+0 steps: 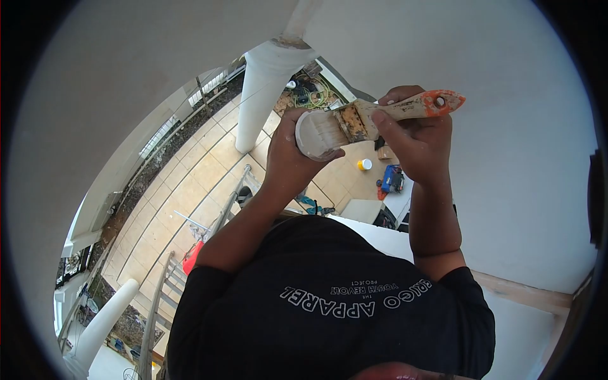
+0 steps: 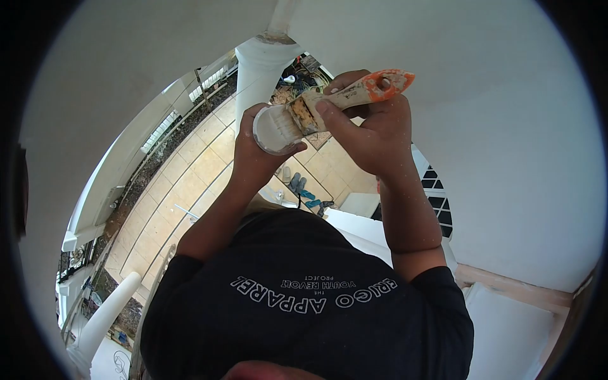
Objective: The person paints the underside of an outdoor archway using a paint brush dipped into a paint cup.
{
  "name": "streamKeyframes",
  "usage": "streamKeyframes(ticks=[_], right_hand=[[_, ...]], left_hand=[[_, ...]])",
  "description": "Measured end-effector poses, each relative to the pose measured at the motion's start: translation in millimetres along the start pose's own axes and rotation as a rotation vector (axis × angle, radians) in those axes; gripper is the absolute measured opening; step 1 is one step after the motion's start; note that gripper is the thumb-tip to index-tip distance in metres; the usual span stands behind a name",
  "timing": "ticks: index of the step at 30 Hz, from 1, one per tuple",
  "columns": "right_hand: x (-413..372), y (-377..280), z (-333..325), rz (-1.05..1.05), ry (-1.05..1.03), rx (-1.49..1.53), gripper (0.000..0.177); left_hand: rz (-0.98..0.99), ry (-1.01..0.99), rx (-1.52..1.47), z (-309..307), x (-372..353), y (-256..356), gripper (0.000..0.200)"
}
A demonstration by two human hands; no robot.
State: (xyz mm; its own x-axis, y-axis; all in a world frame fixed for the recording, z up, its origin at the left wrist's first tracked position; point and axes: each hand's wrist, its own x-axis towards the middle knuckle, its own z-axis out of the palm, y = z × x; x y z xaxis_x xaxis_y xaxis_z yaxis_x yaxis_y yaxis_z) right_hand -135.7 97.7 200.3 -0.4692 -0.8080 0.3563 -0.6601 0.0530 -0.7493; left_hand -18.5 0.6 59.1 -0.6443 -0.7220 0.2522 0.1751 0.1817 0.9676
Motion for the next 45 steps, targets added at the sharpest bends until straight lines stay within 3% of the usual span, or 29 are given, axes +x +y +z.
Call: streamKeyframes(ticks=[6, 8, 10, 21, 26, 31, 34, 35, 37, 39, 41, 42, 44, 45], right_hand=[[2, 20, -9, 0.191, 0.151, 0.291, 0.018], [1, 32, -6, 0.353, 0.246, 0.541, 0.017], [-4, 47, -6, 0.382, 0.252, 0.595, 0.017], [-13, 72, -16, 0.433, 0.368, 0.72, 0.017], [-6, 104, -6, 0.694, 0.424, 1.084, 0.02], [45, 110, -10, 0.66, 0.484, 1.148, 0.021], [95, 92, -19, 0.438, 0.401, 0.737, 0.023], [113, 87, -28, 0.405, 0.412, 0.733, 0.023], [156, 73, -43, 0.097, 0.355, -0.07, 0.018], [191, 46, -60, -0.334, 0.457, -0.547, 0.014], [228, 19, -89, -0.852, 0.497, -1.153, 0.023], [243, 19, -92, -0.857, 0.492, -1.15, 0.023], [263, 20, -95, -0.993, 0.459, -1.474, 0.022], [261, 34, -88, -0.995, 0.314, -1.504, 0.016]], left_hand=[[-0.018, -0.009, -0.006, -4, 3, -5, 0.078], [-0.038, -0.024, 0.01, -6, 4, -2, 0.082], [-0.115, -0.04, -0.008, -8, 6, 3, 0.082], [-0.146, -0.062, -0.142, -7, 12, -7, 0.085], [-0.2, -0.089, -0.274, -16, 9, -11, 0.089], [-0.198, -0.031, -0.251, -33, 0, -27, 0.088], [-0.255, 0.005, -0.312, -42, -3, -43, 0.085], [-0.266, 0.031, -0.303, -45, -4, -43, 0.085], [-0.253, 0.055, -0.32, -50, -2, -41, 0.084], [-0.263, 0.091, -0.333, -53, -3, -43, 0.084], [-0.248, 0.112, -0.291, -57, -6, -49, 0.083], [-0.249, 0.118, -0.294, -58, -8, -52, 0.083], [-0.27, 0.126, -0.239, -61, -7, -58, 0.082], [-0.268, 0.125, -0.24, -61, -8, -60, 0.082]])
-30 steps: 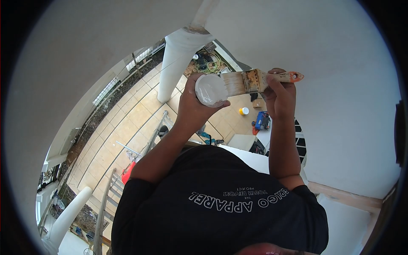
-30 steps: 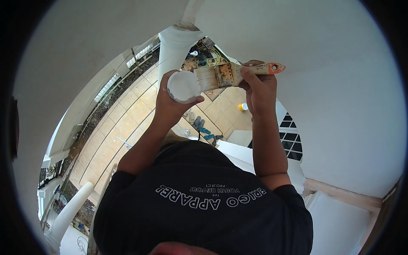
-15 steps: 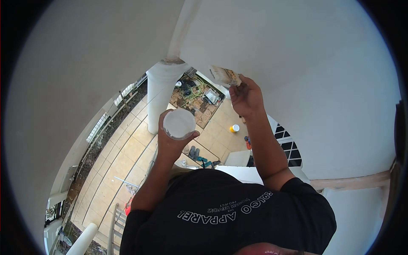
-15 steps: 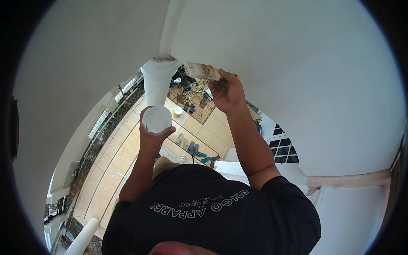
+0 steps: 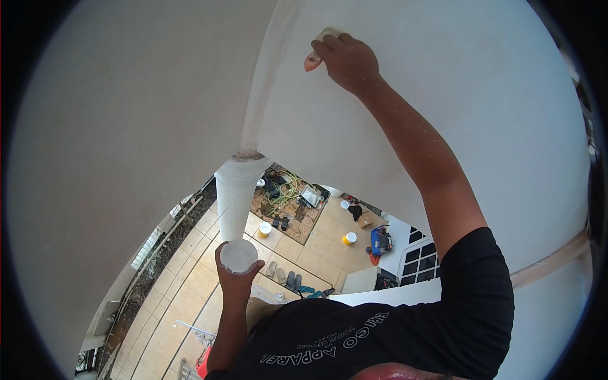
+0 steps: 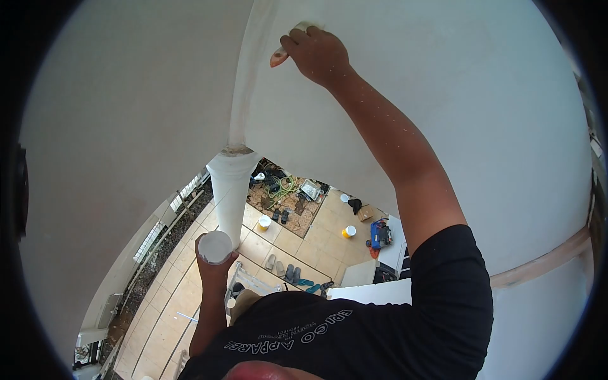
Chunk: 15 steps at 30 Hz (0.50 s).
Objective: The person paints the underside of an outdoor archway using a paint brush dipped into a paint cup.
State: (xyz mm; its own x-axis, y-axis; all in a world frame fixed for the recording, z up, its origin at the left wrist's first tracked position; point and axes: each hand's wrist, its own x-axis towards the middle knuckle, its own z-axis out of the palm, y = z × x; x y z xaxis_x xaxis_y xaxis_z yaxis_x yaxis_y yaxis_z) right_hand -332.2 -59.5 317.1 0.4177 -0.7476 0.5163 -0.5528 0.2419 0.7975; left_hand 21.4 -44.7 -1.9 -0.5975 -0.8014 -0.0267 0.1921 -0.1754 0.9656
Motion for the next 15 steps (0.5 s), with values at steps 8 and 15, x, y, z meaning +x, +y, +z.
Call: streamKeyframes(ticks=[8, 15], right_hand=[[-37, -72, 21, 0.156, -0.529, 0.358, 0.008], [92, 79, -57, 0.386, 0.046, 0.039, 0.021]], left_hand=[[0.011, 0.064, -0.048, -10, 15, -8, 0.08], [0.007, 0.099, 0.003, -16, 17, 3, 0.08]])
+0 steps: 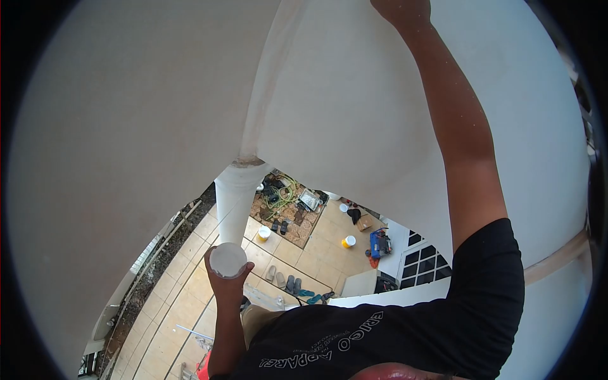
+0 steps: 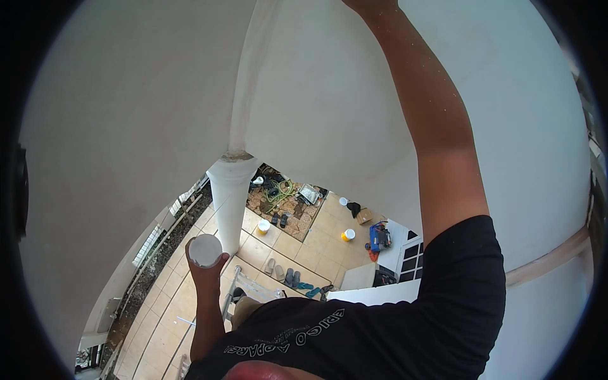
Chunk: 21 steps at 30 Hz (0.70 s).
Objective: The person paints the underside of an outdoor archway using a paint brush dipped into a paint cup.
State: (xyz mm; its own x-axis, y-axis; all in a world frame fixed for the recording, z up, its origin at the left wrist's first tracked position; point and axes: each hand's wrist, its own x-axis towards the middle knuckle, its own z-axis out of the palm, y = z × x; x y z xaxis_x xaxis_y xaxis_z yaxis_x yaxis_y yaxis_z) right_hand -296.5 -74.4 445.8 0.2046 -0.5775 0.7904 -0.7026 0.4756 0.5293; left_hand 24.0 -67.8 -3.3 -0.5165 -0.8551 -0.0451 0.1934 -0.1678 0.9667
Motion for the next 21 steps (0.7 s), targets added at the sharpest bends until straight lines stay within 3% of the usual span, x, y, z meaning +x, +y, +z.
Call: streamKeyframes(ticks=[2, 3, 6, 7, 8, 10, 12, 13, 15, 16, 18, 19, 21], right_hand=[[-28, -23, 10, 0.007, -0.362, -0.121, 0.011], [-73, -12, 50, -0.373, -0.149, -0.141, 0.014], [-210, -70, 91, -0.716, -0.268, 0.066, 0.008], [-237, -85, 86, -0.708, -0.418, 0.139, 0.008], [-230, -84, 87, -0.707, -0.402, 0.142, 0.008], [-204, -73, 67, -0.326, -0.571, 0.262, 0.014], [-120, -38, 36, -0.038, -0.411, 0.159, 0.012], [-84, -9, 26, 0.004, -0.237, 0.074, 0.014], [-19, 18, -15, 0.09, -0.189, -0.124, 0.019], [-20, 21, -16, 0.085, -0.192, -0.127, 0.019], [-23, 28, -17, -0.113, 0.063, -0.191, 0.017], [-50, 32, 2, -0.191, -0.054, -0.196, 0.009], [-124, -1, 35, -0.49, -0.208, -0.222, 0.02]], left_hand=[[-0.015, 0.005, -0.017, 0, 2, -7, 0.08], [-0.03, 0.005, -0.028, 0, 0, -10, 0.08], [-0.021, -0.014, 0.006, -2, 1, -16, 0.08], [-0.009, -0.004, 0.009, -3, 1, -17, 0.08], [-0.004, -0.003, 0.024, -4, 1, -18, 0.08], [-0.007, -0.003, 0.023, -3, 2, -16, 0.08], [-0.013, -0.023, 0.033, -4, 6, -14, 0.08], [-0.015, -0.033, 0.043, -5, 7, -14, 0.081], [-0.008, -0.035, 0.004, -2, 8, -15, 0.081], [-0.01, -0.015, 0.027, -1, 8, -10, 0.081], [-0.001, 0.012, 0.043, 2, 7, -10, 0.081], [-0.001, 0.015, 0.038, 2, 7, -13, 0.081], [-0.04, -0.019, -0.009, 4, 4, -18, 0.08]])
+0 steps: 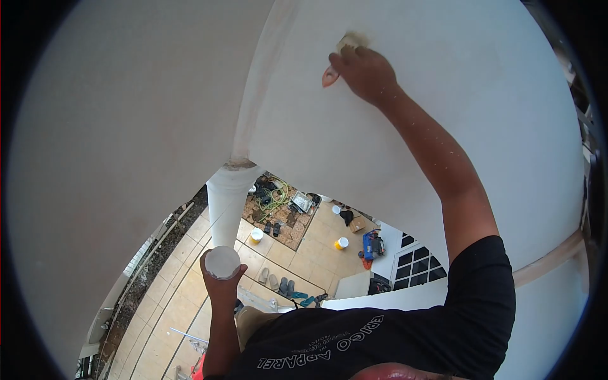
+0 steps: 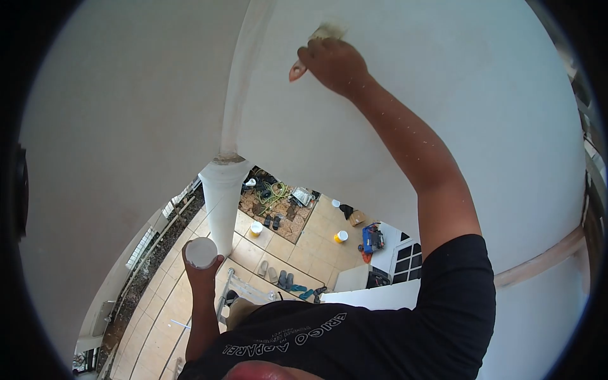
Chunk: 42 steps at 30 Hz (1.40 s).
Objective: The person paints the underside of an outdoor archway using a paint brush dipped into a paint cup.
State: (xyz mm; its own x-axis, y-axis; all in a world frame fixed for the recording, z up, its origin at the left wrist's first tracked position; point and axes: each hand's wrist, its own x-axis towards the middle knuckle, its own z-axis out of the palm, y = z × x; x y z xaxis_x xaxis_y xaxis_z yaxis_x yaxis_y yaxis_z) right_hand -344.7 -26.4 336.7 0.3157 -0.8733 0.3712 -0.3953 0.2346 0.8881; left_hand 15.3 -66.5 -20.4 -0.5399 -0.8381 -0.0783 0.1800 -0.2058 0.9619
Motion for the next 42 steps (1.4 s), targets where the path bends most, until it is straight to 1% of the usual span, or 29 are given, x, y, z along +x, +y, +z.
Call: streamKeyframes(ticks=[1, 2, 3, 4, 6, 7, 9, 11, 12, 13, 14, 15, 16, 17, 18, 19, 20, 22, 23, 25, 26, 28, 29, 31, 32, 34, 35, 38, 42], right_hand=[[-24, -42, 15, -0.124, 0.054, 0.122, 0.011], [-49, -80, 21, -0.247, 0.039, 0.177, 0.012], [-67, -109, 23, -0.279, -0.028, 0.299, 0.01], [-72, -122, 12, -0.229, -0.183, 0.444, 0.011], [-72, -129, 0, 0.057, -0.346, 0.66, 0.011], [-66, -128, -15, 0.047, -0.357, 0.676, 0.011], [-51, -125, -49, 0.53, -0.216, 1.056, 0.012], [-44, -127, -74, 0.762, -0.173, 1.255, 0.016], [-38, -131, -96, 0.891, -0.109, 1.392, 0.016], [-37, -134, -113, 0.929, -0.053, 1.535, 0.017], [-39, -142, -123, 0.988, 0.054, 1.753, 0.017], [-39, -148, -134, 0.985, 0.073, 1.805, 0.017], [-40, -153, -145, 0.985, 0.103, 1.85, 0.016], [-42, -161, -152, 0.99, 0.08, 1.876, 0.016], [-43, -167, -158, 0.934, 0.061, 1.871, 0.017], [-44, -173, -163, 0.88, 0.044, 1.86, 0.017], [-46, -177, -166, 0.887, 0.031, 1.867, 0.017], [-49, -184, -170, 0.888, -0.086, 1.847, 0.018], [-51, -186, -169, 0.889, -0.093, 1.851, 0.018], [-57, -193, -165, 0.775, -0.098, 1.81, 0.019], [-57, -197, -165, 0.773, -0.099, 1.812, 0.019], [-56, -202, -165, 0.672, -0.187, 1.693, 0.018], [-55, -202, -166, 0.67, -0.186, 1.692, 0.018], [-56, -202, -169, 0.668, -0.317, 1.72, 0.017], [-56, -201, -167, 0.663, -0.314, 1.724, 0.017], [-60, -195, -163, 0.886, -0.129, 1.866, 0.017], [-60, -191, -164, 0.94, -0.132, 1.887, 0.017], [-67, -188, -160, 1.012, -0.136, 1.969, 0.016], [-73, -194, -158, 1.094, -0.198, 1.936, 0.015]], left_hand=[[0.001, -0.002, 0.002, 1, -2, -2, 0.08], [0.006, -0.019, 0.012, 1, -4, -3, 0.08], [0.014, -0.029, 0.02, 1, -4, -4, 0.08], [0.023, -0.016, 0.025, 3, -4, -3, 0.08], [0.074, -0.026, 0.088, 6, -7, -2, 0.081], [0.044, -0.051, 0.036, 8, -7, 1, 0.081], [0.122, -0.075, 0.073, 16, -8, 7, 0.08], [0.185, -0.095, 0.109, 27, -10, 19, 0.078], [0.214, -0.103, 0.137, 33, -10, 28, 0.077], [0.221, -0.082, 0.189, 38, -10, 35, 0.076], [0.225, -0.066, 0.245, 43, -10, 40, 0.076], [0.2, -0.07, 0.229, 48, -11, 46, 0.076], [0.186, -0.079, 0.21, 52, -10, 49, 0.076], [0.226, -0.072, 0.233, 54, -9, 47, 0.076], [0.273, -0.072, 0.252, 56, -8, 46, 0.076], [0.274, -0.066, 0.299, 57, -10, 51, 0.076], [0.26, -0.065, 0.303, 59, -12, 52, 0.076], [0.272, -0.062, 0.283, 61, -14, 52, 0.077], [0.3, -0.065, 0.353, 61, -14, 47, 0.08], [0.296, -0.062, 0.358, 63, -17, 48, 0.08], [0.299, -0.061, 0.36, 63, -19, 48, 0.08], [0.306, -0.071, 0.358, 64, -19, 48, 0.08], [0.313, -0.084, 0.357, 64, -19, 48, 0.08], [0.305, -0.074, 0.318, 67, -19, 49, 0.078], [0.294, -0.064, 0.278, 67, -19, 50, 0.076], [0.282, -0.045, 0.286, 65, -17, 47, 0.076], [0.269, -0.036, 0.291, 65, -17, 46, 0.076], [0.256, -0.043, 0.318, 64, -17, 43, 0.079], [0.279, -0.058, 0.313, 65, -18, 45, 0.08]])
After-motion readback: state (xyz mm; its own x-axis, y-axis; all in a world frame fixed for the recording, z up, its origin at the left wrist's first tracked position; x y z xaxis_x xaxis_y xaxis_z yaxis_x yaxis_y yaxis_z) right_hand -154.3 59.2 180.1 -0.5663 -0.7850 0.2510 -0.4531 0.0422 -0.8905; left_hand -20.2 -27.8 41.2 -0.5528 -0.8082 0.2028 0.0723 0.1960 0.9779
